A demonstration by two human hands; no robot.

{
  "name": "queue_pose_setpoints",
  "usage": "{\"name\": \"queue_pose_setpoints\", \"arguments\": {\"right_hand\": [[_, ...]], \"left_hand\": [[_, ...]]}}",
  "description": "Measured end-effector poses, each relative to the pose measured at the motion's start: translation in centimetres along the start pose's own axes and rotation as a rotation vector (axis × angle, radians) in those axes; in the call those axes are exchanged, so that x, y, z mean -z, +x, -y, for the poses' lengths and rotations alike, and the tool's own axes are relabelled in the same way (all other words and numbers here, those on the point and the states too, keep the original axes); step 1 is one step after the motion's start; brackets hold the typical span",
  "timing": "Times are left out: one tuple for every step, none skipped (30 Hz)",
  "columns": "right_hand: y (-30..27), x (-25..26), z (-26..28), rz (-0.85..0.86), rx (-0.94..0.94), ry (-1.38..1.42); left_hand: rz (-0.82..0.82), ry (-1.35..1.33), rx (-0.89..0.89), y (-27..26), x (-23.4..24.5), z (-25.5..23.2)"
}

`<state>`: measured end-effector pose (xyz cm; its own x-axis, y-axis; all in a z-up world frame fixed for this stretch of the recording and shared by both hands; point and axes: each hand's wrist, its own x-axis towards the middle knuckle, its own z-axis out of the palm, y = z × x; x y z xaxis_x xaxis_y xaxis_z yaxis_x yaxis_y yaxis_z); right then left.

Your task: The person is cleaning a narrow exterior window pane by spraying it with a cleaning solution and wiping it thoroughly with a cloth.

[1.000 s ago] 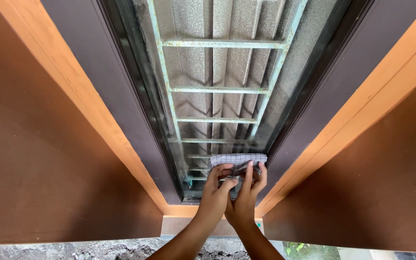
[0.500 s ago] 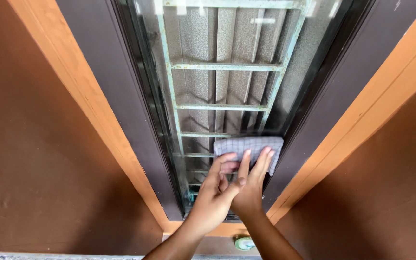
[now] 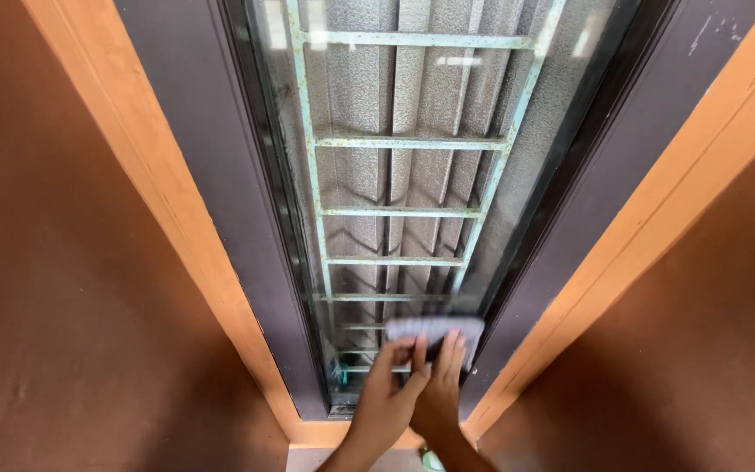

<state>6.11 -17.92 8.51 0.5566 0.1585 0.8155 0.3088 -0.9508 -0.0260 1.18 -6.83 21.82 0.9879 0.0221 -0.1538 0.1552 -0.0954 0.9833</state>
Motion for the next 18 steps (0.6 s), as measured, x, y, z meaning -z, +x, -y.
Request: {"name": "queue_pose_setpoints", "arguments": {"right_hand": [[2.0, 0.0, -1.1, -0.024, -0.014, 0.061], [4.0, 0.0, -2.1, -0.048, -0.029, 0.122], [6.1, 1.1, -2.4, -0.044, -0.024, 0.123], [8.1, 2.2, -2.6, -0.059, -0.045, 0.141], [10.2, 3.2, -2.7, -0.073, -0.067, 0.16], [10.4, 3.5, -2.3, -0.067, -0.063, 0.164], [10.8, 3.7, -1.9, -0.063, -0.017, 0.182], [11.1, 3.8, -1.6, -0.059, 0.03, 0.2], [9.0, 2.5, -1.2, -0.053, 0.034, 0.205], [6.9, 1.2, -0.9, 0.044, 0.05, 0.13], [4.9, -0.3, -0.5, 0.136, 0.063, 0.057], [2.6, -1.8, 0.0, 0.138, 0.067, 0.064], [0.1, -3.3, 0.7, 0.14, 0.161, 0.04], [-2.5, -4.7, 1.5, 0.14, 0.255, 0.016], [-3.0, -5.0, 2.2, 0.148, 0.25, 0.026], [-3.5, -5.2, 2.9, 0.113, 0.267, 0.015], [-3.3, -5.7, 3.3, 0.068, 0.288, -0.001], [-1.2, -5.2, 4.1, 0.064, 0.287, 0.003]], "left_hand": [[-0.011, 0.075, -0.228, -0.5, 0.2, -1.8], [-0.027, 0.149, -0.457, -1.0, 0.3, -3.6], [-0.03, 0.145, -0.453, -1.5, 0.8, -5.5], [-0.049, 0.086, -0.616, -1.9, 1.2, -7.3], [-0.068, 0.029, -0.776, -2.4, 1.7, -9.1], [-0.073, 0.028, -0.771, -2.9, 2.6, -8.9], [-0.155, -0.026, -0.856, -3.5, 3.5, -8.7], [-0.238, -0.078, -0.941, -3.9, 4.4, -8.6], [-0.245, -0.079, -0.935, -4.4, 5.3, -6.7], [-0.345, -0.047, -0.931, -4.9, 6.3, -4.9], [-0.445, -0.01, -0.928, -5.3, 7.4, -3.2], [-0.452, -0.005, -0.925, -5.4, 8.0, -1.2], [-0.45, 0.004, -0.796, -5.7, 8.9, 0.9], [-0.448, 0.012, -0.667, -6.0, 9.7, 3.0], [-0.45, 0.021, -0.657, -6.6, 10.3, 4.1], [-0.447, 0.031, -0.543, -7.3, 10.9, 5.2], [-0.445, 0.035, -0.442, -7.5, 11.5, 6.0], [-0.448, 0.039, -0.444, -7.8, 12.1, 6.9]]}}
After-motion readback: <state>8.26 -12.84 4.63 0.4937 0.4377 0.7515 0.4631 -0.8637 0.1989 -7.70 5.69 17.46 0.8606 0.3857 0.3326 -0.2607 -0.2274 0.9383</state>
